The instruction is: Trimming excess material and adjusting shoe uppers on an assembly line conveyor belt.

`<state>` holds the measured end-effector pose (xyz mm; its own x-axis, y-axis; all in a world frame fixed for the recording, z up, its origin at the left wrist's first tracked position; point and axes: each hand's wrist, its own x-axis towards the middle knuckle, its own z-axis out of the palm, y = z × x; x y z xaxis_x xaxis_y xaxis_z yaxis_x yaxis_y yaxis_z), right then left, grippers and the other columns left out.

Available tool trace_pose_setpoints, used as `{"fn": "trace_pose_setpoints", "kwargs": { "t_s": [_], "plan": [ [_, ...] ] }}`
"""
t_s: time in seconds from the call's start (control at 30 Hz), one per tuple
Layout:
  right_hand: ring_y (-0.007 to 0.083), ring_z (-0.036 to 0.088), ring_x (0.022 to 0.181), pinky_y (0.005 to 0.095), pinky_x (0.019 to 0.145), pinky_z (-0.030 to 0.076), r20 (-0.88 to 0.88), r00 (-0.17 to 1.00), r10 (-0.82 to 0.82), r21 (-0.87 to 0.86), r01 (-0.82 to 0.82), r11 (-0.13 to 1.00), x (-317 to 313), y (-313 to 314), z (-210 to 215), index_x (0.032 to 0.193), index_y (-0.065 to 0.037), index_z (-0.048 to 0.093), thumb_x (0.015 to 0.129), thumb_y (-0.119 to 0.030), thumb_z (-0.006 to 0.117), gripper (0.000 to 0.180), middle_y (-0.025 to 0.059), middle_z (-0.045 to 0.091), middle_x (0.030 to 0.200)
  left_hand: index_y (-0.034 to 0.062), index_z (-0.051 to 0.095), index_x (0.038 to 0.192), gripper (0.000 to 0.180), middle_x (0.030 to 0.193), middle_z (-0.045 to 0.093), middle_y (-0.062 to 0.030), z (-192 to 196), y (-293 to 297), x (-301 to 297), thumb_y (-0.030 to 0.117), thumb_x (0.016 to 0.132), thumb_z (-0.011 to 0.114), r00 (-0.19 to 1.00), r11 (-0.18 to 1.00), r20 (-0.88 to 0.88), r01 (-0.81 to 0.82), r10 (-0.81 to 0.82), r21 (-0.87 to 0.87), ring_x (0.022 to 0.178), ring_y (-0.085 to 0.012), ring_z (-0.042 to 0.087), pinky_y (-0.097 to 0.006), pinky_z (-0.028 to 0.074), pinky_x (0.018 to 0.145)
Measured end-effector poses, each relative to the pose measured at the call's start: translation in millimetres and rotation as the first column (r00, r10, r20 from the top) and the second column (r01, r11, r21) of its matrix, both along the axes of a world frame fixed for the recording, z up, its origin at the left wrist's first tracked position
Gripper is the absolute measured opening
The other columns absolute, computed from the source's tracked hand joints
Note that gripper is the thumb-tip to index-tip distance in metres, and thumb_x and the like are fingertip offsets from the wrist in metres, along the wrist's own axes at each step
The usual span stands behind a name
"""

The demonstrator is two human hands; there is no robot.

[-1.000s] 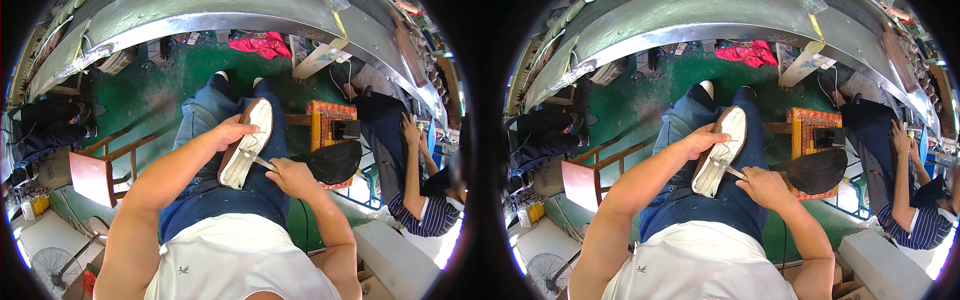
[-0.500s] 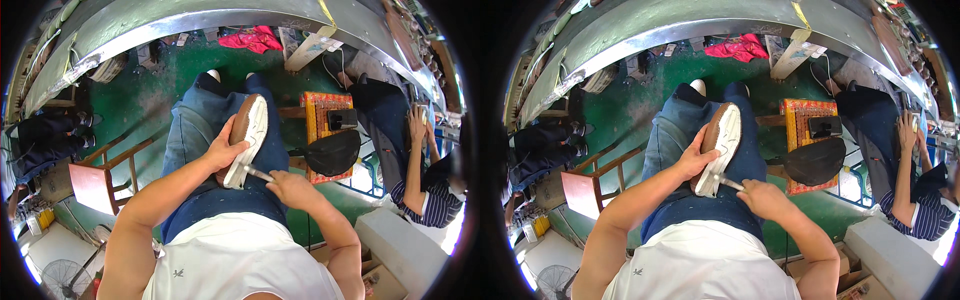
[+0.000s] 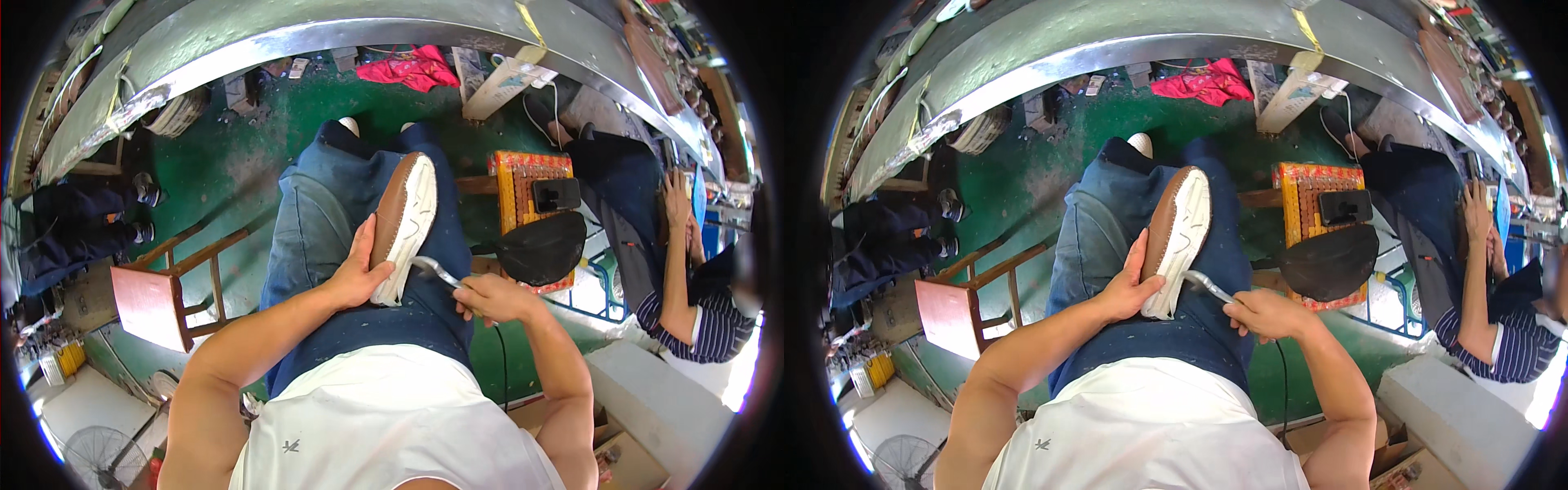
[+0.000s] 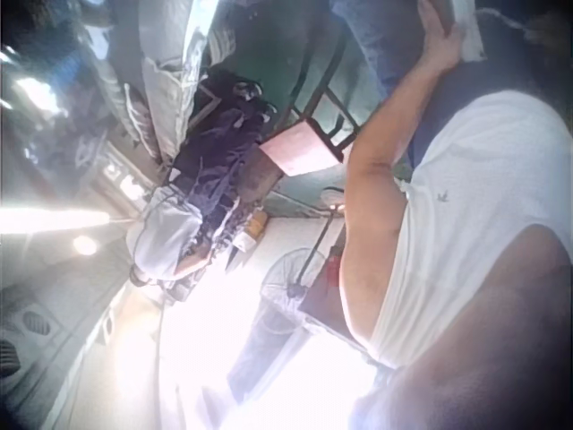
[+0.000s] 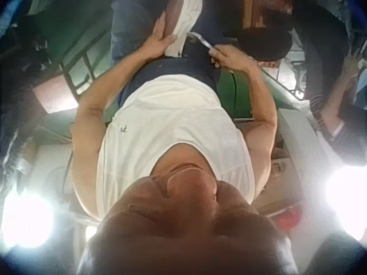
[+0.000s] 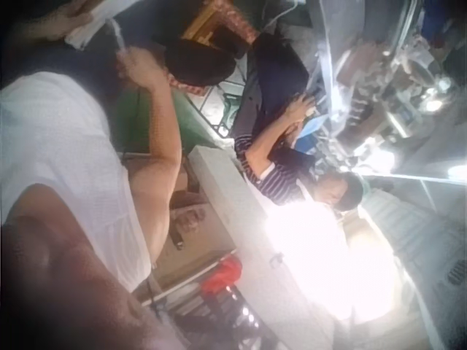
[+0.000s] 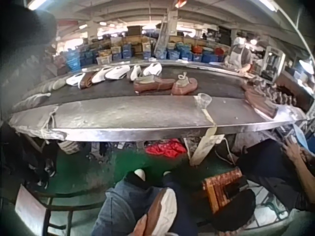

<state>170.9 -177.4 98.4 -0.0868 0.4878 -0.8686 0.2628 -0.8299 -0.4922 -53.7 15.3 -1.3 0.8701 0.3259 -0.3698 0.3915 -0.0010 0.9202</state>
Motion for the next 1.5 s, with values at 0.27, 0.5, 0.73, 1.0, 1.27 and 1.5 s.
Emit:
{"fn": "trace_pose_setpoints", "kwargs": {
  "t_s": [0.27, 0.5, 0.73, 1.0, 1.27, 1.5],
  "plan": [
    [0.0304, 0.069, 0.076, 0.0404, 0.072, 0.054, 0.561, 0.827, -0.043, 0.506, -0.301, 0.808, -49.7, 15.3, -41.5, 0.104, 0.003, 0.058, 0.107, -0.028, 0.047, 0.033, 0.0175, 0.068, 0.085, -0.0007, 0.001, 0.162, 0.106, 0.165, 0.017, -0.0224, -5.6, 4.6, 4.6, 0.019, 0.088, 0.074, 1.000, 1.000, 0.008, -0.024, 0.024, 0.003, 0.152, -0.0343, 0.024, -0.036, 0.023, 0.123],
    [0.0287, 0.069, 0.073, 0.0390, 0.070, 0.054, 0.077, 0.800, -0.594, 0.435, 0.509, 0.742, -47.8, -13.9, -47.0, 0.097, 0.003, 0.061, 0.108, -0.031, 0.045, 0.039, 0.0155, 0.067, 0.078, 0.0000, 0.018, 0.161, 0.085, 0.155, 0.044, -0.0145, 42.8, 28.4, -4.0, 0.010, 0.094, 0.070, 0.949, 0.734, 0.063, -0.195, 0.308, -0.650, 0.140, -0.0239, 0.045, -0.036, 0.039, 0.114],
    [0.0365, 0.066, 0.107, 0.0453, 0.088, 0.055, 0.698, 0.681, -0.220, 0.610, -0.405, 0.682, -61.0, -7.3, -8.7, 0.111, -0.001, 0.071, 0.094, -0.035, 0.068, 0.038, 0.0175, 0.067, 0.115, 0.0076, 0.037, 0.155, 0.082, 0.151, 0.049, -0.0135, 83.4, 56.1, 1.9, 0.068, 0.100, 0.040, 0.895, 0.428, 0.126, -0.078, 0.429, -0.900, 0.139, -0.0290, 0.049, -0.046, 0.042, 0.114],
    [0.0417, 0.056, 0.123, 0.0451, 0.104, 0.047, 0.325, 0.850, -0.415, 0.829, -0.046, 0.557, -53.0, 56.6, 1.7, 0.130, 0.003, 0.058, 0.099, -0.020, 0.058, 0.038, 0.0229, 0.059, 0.132, 0.0102, 0.046, 0.150, 0.094, 0.137, 0.060, -0.0137, 54.5, 45.1, 11.4, 0.082, 0.092, 0.031, 0.894, 0.510, 0.134, -0.116, 0.428, -0.852, 0.118, -0.0327, 0.064, -0.048, 0.052, 0.101],
    [0.0391, 0.043, 0.143, 0.0400, 0.119, 0.033, 0.206, 0.888, -0.410, 0.901, -0.009, 0.433, -86.7, 72.2, -8.3, 0.152, 0.008, 0.033, 0.109, -0.028, 0.040, 0.056, 0.0279, 0.043, 0.152, 0.0116, 0.053, 0.143, 0.068, 0.137, 0.062, -0.0115, 71.6, 36.0, 18.6, 0.064, 0.103, 0.037, 0.847, 0.220, -0.160, -0.306, 0.507, -0.926, 0.121, -0.0271, 0.063, -0.046, 0.051, 0.106],
    [0.0308, 0.042, 0.144, 0.0356, 0.119, 0.032, 0.087, 0.871, -0.483, 0.774, 0.246, 0.583, -88.4, 75.2, -20.3, 0.150, 0.011, 0.037, 0.112, -0.042, 0.027, 0.066, 0.0250, 0.047, 0.152, 0.0106, 0.056, 0.136, 0.053, 0.129, 0.067, -0.0094, 28.0, 34.8, 19.6, 0.051, 0.102, 0.052, 0.847, 0.068, -0.163, -0.227, 0.506, -0.972, 0.115, -0.0260, 0.066, -0.048, 0.055, 0.102]
  ]
}}
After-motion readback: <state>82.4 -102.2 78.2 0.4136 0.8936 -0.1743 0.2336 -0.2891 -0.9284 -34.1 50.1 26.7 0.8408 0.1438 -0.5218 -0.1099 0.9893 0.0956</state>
